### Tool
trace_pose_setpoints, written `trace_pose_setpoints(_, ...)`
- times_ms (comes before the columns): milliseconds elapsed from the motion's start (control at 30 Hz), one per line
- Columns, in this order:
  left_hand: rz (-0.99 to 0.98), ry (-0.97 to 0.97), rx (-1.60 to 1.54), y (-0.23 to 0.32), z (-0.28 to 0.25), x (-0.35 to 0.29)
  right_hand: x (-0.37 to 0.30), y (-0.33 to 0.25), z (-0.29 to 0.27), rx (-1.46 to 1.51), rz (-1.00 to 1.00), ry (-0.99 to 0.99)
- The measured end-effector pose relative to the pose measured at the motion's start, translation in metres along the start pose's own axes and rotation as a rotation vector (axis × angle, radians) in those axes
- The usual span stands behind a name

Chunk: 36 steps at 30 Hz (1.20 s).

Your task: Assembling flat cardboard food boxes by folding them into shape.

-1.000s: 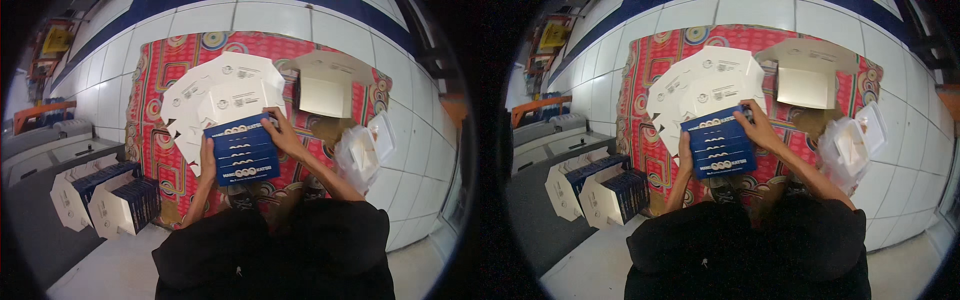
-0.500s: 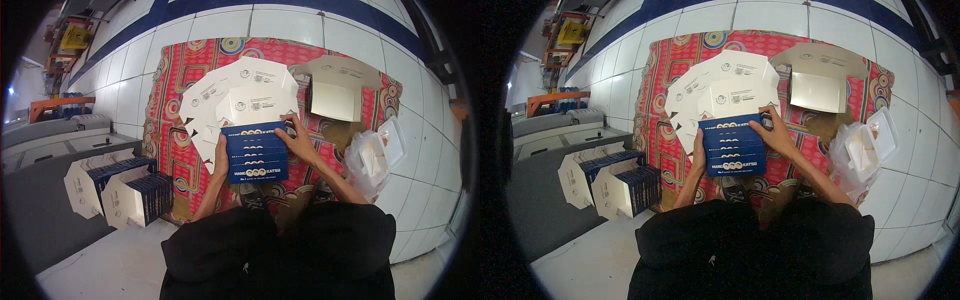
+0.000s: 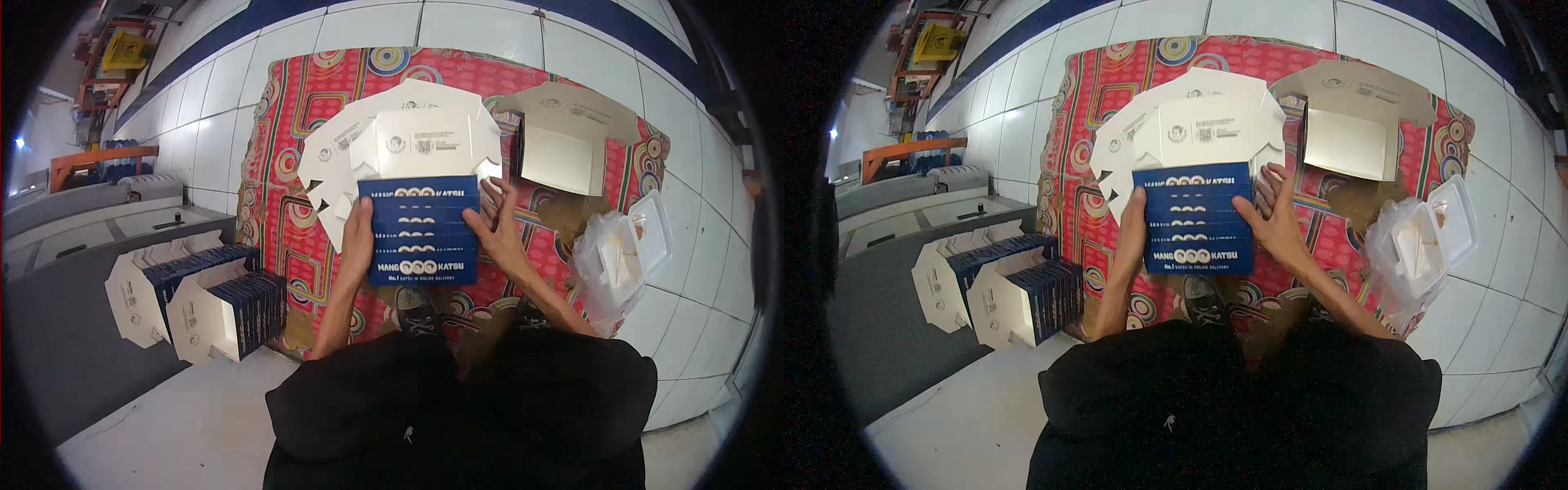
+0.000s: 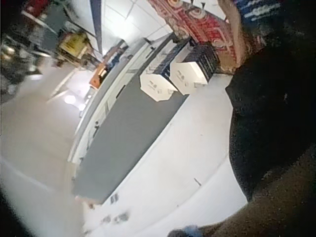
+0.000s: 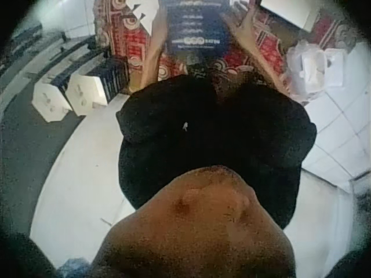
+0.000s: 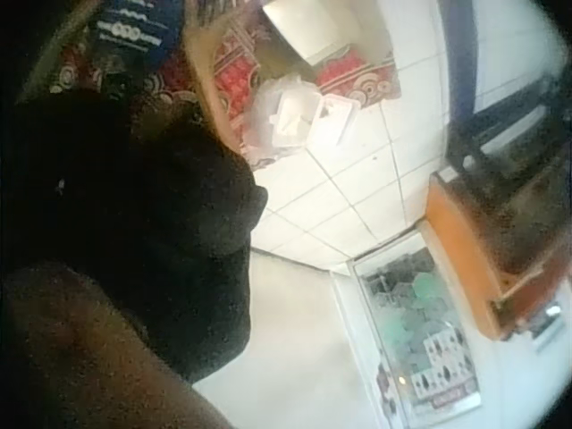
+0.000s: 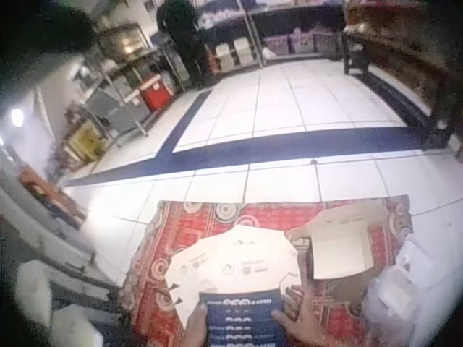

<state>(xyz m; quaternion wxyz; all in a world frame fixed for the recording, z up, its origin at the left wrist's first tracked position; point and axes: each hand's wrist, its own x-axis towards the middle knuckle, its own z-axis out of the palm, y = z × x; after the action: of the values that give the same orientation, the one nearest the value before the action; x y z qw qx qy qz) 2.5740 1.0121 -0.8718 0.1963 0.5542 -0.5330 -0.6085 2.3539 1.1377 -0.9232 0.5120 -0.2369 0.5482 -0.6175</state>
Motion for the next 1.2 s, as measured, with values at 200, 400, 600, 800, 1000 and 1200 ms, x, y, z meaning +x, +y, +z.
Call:
trace_pose_setpoints(200, 0.188, 0.114, 0.234, -0.02, -0.008, 0.014, -0.014, 0.026, 0.002, -0.269, -0.028, -0.009)
trace_pose_setpoints(400, 0.282, 0.137, 0.334, -0.02, 0.003, 0.005, -0.018, 0.014, 0.014, -0.306, -0.148, -0.046)
trace_pose_setpoints(600, 0.232, 0.161, 0.404, -0.017, 0.007, 0.004, -0.016, 0.011, 0.006, -0.278, -0.014, -0.07)
trace_pose_setpoints(800, 0.618, 0.341, 0.618, -0.005, 0.021, -0.011, 0.012, -0.005, -0.015, -0.396, -0.051, -0.042)
trace_pose_setpoints(1000, 0.906, -0.086, 0.87, 0.0, 0.053, -0.036, 0.04, -0.004, -0.024, -0.402, -0.14, -0.267)
trace_pose_setpoints(1200, 0.805, -0.18, 1.056, -0.017, 0.076, -0.04, 0.039, -0.008, -0.021, -0.239, -0.014, -0.281)
